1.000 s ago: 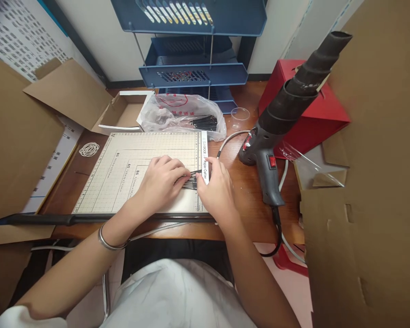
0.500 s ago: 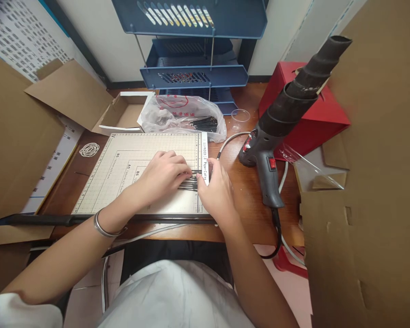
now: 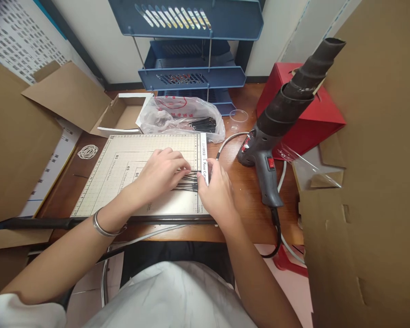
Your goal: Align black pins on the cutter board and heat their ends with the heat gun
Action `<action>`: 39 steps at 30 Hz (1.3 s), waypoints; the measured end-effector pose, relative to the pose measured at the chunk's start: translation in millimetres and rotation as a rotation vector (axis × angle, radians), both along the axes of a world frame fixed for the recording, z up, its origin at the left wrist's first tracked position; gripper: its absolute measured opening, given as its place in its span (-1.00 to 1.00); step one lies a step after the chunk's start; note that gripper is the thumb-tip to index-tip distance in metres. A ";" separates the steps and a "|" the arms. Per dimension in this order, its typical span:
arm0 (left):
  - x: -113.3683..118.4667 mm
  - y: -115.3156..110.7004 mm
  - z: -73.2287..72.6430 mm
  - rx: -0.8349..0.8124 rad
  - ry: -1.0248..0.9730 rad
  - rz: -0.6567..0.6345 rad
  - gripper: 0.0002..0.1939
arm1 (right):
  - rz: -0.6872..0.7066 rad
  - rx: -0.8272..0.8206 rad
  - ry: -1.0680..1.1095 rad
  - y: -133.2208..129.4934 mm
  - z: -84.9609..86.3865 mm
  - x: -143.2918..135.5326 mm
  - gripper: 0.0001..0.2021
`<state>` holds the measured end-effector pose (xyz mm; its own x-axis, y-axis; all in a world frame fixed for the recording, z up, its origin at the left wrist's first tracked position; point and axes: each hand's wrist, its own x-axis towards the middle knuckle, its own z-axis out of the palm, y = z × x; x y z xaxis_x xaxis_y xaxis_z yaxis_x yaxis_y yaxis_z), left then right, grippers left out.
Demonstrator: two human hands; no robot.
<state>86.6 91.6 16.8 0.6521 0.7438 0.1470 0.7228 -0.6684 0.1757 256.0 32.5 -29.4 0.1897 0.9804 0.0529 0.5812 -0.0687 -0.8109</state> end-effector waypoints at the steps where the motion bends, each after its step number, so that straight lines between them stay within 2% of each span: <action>1: -1.6 0.8 0.1 0.010 -0.014 0.023 -0.81 | -0.003 0.006 -0.005 1.9 1.6 -0.5 -0.57; 7: -1.2 3.2 -2.8 -0.087 -0.013 0.018 -0.82 | 0.008 -0.010 -0.065 11.4 8.8 -2.6 -0.51; 15: -3.9 -4.1 -6.7 -0.178 -0.112 0.008 -0.82 | 0.008 0.049 -0.039 9.6 5.0 -2.5 -0.59; 18: -4.7 -6.6 -9.2 -0.176 -0.148 0.017 -0.85 | 0.011 0.060 -0.044 7.7 3.5 -2.1 -0.58; 24: -2.1 -8.4 -10.8 -0.117 -0.103 -0.016 -0.77 | 0.034 0.074 -0.062 3.7 3.7 -0.7 -0.62; 28: -9.1 -26.0 -11.8 -0.032 -0.126 -0.004 -0.74 | 0.057 0.155 -0.078 -4.0 10.6 2.9 -0.69; 33: -12.7 -61.7 -21.0 0.070 -0.060 -0.005 -0.46 | 0.127 0.124 -0.170 -26.1 17.7 6.2 -0.62; 36: -7.9 -70.3 -28.6 0.048 -0.011 0.029 -0.40 | 0.189 0.071 -0.228 -32.9 14.9 3.0 -0.53; 39: -3.1 -73.0 -33.6 0.040 -0.010 0.077 -0.41 | 0.162 0.072 -0.243 -29.6 11.2 -0.5 -0.54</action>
<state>83.5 18.6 -16.8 0.5917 0.7849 0.1837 0.7705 -0.6177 0.1575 255.5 2.9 -18.2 0.0040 0.9889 0.1484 0.7576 0.0938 -0.6459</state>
